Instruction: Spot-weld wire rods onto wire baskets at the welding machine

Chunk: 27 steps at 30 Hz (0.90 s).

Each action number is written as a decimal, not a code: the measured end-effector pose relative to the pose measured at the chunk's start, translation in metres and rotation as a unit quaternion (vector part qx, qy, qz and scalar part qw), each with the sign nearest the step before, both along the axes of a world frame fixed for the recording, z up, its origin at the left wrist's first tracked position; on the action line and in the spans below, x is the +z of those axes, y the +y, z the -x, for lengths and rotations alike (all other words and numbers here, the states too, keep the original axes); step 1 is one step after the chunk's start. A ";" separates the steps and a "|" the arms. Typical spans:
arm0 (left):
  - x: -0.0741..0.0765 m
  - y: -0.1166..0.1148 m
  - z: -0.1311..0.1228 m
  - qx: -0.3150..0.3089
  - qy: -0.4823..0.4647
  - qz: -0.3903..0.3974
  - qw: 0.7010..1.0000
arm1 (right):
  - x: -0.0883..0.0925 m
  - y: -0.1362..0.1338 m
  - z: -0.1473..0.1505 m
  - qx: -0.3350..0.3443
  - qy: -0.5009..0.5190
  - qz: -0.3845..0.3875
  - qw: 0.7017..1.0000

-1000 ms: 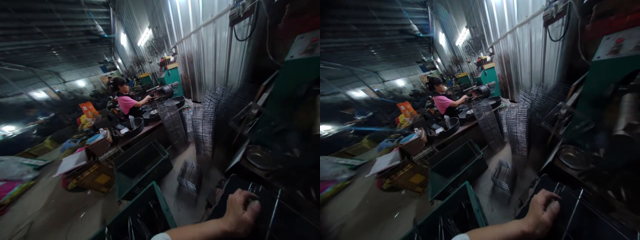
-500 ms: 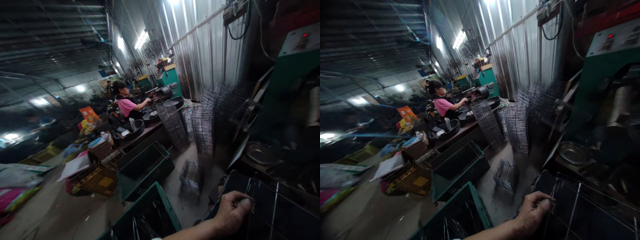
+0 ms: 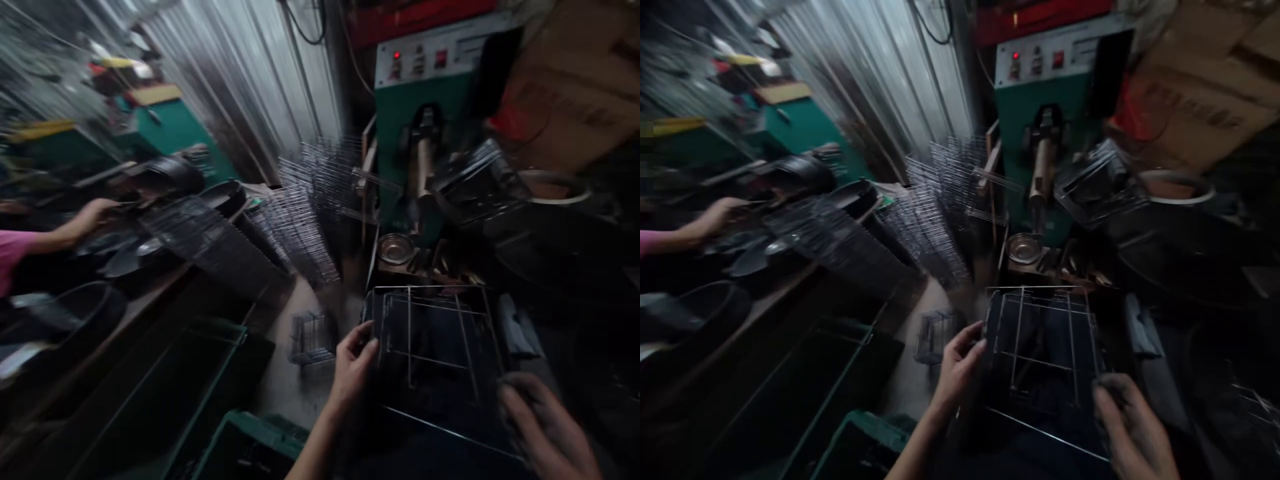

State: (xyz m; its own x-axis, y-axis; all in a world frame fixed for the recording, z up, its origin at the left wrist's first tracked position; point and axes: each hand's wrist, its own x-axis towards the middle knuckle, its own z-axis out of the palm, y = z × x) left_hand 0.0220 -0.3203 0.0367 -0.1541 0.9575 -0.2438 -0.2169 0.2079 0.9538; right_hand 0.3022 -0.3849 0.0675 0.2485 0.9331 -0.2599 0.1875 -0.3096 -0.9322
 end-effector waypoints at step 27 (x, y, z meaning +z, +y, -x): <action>-0.010 0.042 -0.014 -0.094 0.290 -0.068 0.950 | -0.037 0.056 -0.030 0.007 -0.040 -0.126 0.991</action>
